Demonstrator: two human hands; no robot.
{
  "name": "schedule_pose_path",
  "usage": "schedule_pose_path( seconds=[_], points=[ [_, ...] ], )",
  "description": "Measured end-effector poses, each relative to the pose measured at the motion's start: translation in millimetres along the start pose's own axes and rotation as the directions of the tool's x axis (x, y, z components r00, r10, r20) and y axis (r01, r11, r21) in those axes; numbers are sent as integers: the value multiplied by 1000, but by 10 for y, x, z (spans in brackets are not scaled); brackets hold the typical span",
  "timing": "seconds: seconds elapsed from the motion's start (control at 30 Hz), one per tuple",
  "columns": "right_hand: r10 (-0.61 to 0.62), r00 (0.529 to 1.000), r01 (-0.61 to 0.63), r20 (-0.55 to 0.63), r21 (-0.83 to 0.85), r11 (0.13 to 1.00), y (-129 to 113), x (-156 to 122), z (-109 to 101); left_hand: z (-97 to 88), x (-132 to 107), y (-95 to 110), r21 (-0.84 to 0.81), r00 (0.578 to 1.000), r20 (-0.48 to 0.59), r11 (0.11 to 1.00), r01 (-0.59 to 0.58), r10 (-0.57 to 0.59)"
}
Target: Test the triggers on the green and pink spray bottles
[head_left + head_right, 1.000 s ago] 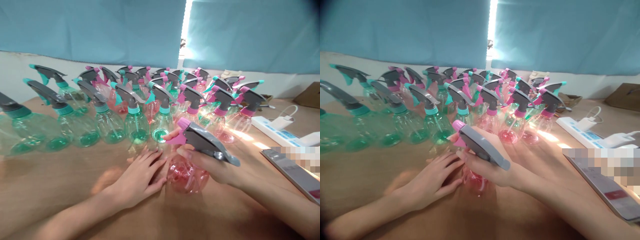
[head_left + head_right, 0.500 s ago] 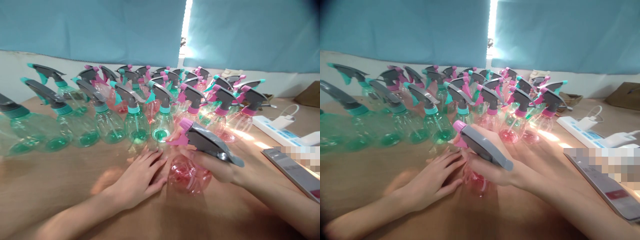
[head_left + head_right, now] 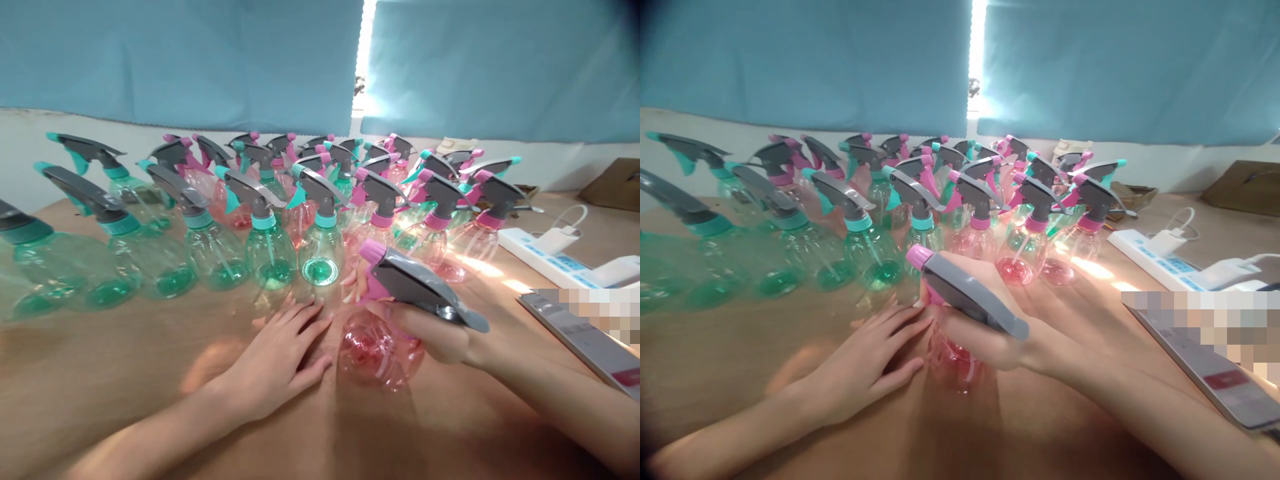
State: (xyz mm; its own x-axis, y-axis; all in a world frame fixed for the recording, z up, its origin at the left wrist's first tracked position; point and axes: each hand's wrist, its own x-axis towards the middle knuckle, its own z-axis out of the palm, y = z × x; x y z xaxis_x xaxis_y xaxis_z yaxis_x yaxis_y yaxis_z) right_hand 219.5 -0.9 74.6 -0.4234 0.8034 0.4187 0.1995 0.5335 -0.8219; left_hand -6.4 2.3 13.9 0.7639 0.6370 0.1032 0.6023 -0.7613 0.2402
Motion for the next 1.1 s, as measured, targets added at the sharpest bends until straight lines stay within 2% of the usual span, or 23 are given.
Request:
schedule_pose_path(
  seconds=[0.1,0.2,0.43,0.63,0.77,1.1],
  points=[
    [58,998,-57,-13,90,994,-14,2,6,6,4,-5,-2,1000,-3,1000,-4,4],
    [126,991,-123,-41,69,990,-78,35,19,14,0,-5,10,1000,-4,1000,-6,6],
    [211,977,-210,3,146,967,-139,52,49,9,-10,0,11,1000,-8,1000,-5,5],
    [163,987,-159,-6,206,966,-65,-1,53,13,-20,0,29,1000,9,1000,-1,1],
    [143,989,-133,-46,166,977,-119,30,33,25,-23,-5,22,1000,3,1000,5,-5],
    [160,987,-155,-17,170,973,-97,23,27,20,-17,-7,-12,1000,-5,1000,9,-9]
  ],
)
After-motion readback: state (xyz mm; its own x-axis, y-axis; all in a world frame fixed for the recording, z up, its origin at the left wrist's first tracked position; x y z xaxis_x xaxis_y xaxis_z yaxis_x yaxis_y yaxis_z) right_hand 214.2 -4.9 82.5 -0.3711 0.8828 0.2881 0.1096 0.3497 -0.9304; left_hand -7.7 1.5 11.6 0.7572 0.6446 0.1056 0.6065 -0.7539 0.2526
